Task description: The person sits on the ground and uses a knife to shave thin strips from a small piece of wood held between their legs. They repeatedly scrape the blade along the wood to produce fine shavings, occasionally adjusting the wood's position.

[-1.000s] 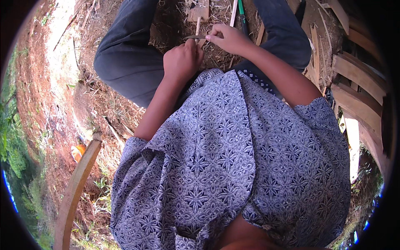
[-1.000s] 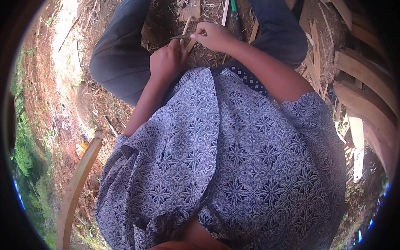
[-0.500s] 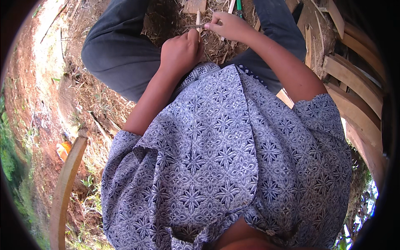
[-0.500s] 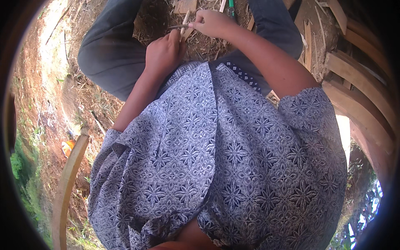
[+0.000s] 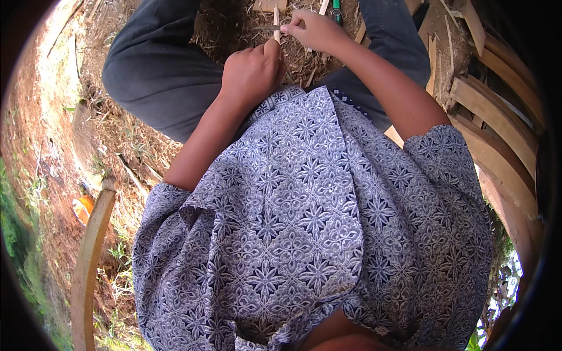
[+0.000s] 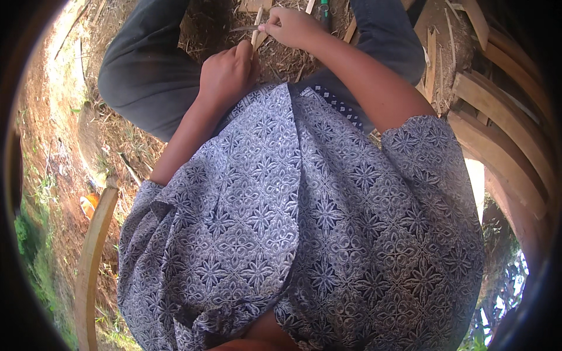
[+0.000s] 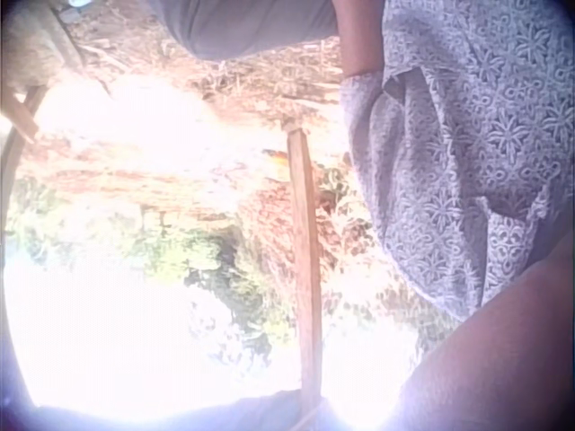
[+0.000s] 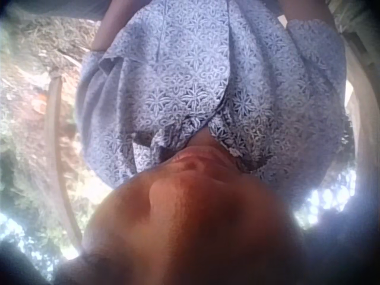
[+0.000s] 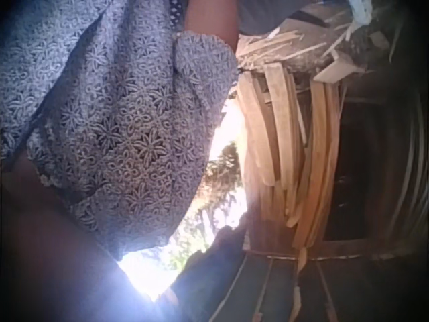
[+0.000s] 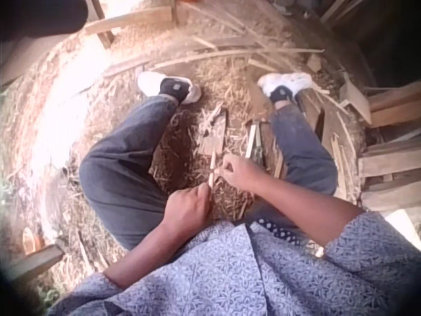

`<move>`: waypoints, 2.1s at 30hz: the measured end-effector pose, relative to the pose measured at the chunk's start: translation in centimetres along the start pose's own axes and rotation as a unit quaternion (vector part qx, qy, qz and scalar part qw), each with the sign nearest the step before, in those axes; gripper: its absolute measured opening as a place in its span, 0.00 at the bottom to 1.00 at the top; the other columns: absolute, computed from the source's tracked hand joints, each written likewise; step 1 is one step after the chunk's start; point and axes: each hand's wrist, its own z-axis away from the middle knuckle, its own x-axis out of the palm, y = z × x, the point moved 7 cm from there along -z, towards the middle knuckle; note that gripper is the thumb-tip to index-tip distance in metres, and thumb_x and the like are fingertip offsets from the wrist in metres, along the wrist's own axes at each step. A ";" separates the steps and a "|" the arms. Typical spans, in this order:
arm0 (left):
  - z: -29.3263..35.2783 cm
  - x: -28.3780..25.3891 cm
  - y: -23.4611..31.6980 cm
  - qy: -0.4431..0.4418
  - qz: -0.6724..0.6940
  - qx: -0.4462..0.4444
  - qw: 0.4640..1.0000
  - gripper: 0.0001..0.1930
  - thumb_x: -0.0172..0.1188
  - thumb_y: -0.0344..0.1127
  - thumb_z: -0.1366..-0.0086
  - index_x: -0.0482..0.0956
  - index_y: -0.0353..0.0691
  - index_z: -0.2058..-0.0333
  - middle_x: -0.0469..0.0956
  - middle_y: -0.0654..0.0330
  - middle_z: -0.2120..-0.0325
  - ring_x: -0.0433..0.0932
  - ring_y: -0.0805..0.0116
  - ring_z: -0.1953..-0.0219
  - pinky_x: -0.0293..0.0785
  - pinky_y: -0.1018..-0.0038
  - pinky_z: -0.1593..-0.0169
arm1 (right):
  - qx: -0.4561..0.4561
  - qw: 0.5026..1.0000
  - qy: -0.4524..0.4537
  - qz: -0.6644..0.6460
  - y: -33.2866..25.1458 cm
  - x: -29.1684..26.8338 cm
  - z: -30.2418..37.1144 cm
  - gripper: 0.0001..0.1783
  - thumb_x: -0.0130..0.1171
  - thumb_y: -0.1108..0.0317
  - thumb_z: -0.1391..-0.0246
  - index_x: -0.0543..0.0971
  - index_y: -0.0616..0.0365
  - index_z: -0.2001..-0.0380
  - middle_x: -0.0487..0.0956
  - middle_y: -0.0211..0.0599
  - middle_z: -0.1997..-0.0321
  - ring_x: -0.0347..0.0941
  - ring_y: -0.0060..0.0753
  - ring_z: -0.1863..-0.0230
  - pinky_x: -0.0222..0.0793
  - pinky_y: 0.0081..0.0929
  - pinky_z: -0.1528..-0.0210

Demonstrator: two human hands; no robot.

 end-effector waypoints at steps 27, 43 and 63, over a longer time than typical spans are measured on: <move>-0.5 1.9 -1.4 -0.054 -0.068 -0.084 0.993 0.14 0.60 0.42 0.34 0.74 0.42 0.75 0.79 0.53 0.82 0.81 0.50 0.79 0.76 0.56 0.75 | 0.056 0.997 -0.015 -0.050 3.2 0.4 2.7 0.33 0.61 0.29 0.45 0.82 0.51 0.65 0.84 0.38 0.68 0.82 0.37 0.62 0.76 0.38 0.57; -0.1 3.4 -1.5 -0.150 -0.044 -0.053 0.986 0.12 0.57 0.40 0.34 0.75 0.41 0.75 0.80 0.53 0.83 0.83 0.51 0.79 0.77 0.56 0.74 | 0.116 0.993 0.004 0.013 0.7 0.3 3.9 0.25 0.66 0.40 0.44 0.80 0.52 0.65 0.84 0.44 0.65 0.82 0.49 0.59 0.74 0.43 0.57; -1.8 1.3 -3.2 -0.002 -0.015 -0.133 0.991 0.15 0.59 0.44 0.31 0.74 0.41 0.74 0.78 0.53 0.83 0.80 0.49 0.80 0.75 0.56 0.75 | 0.110 0.989 0.008 -0.095 1.9 1.1 0.4 0.30 0.64 0.36 0.43 0.79 0.53 0.57 0.84 0.44 0.60 0.83 0.45 0.56 0.74 0.42 0.52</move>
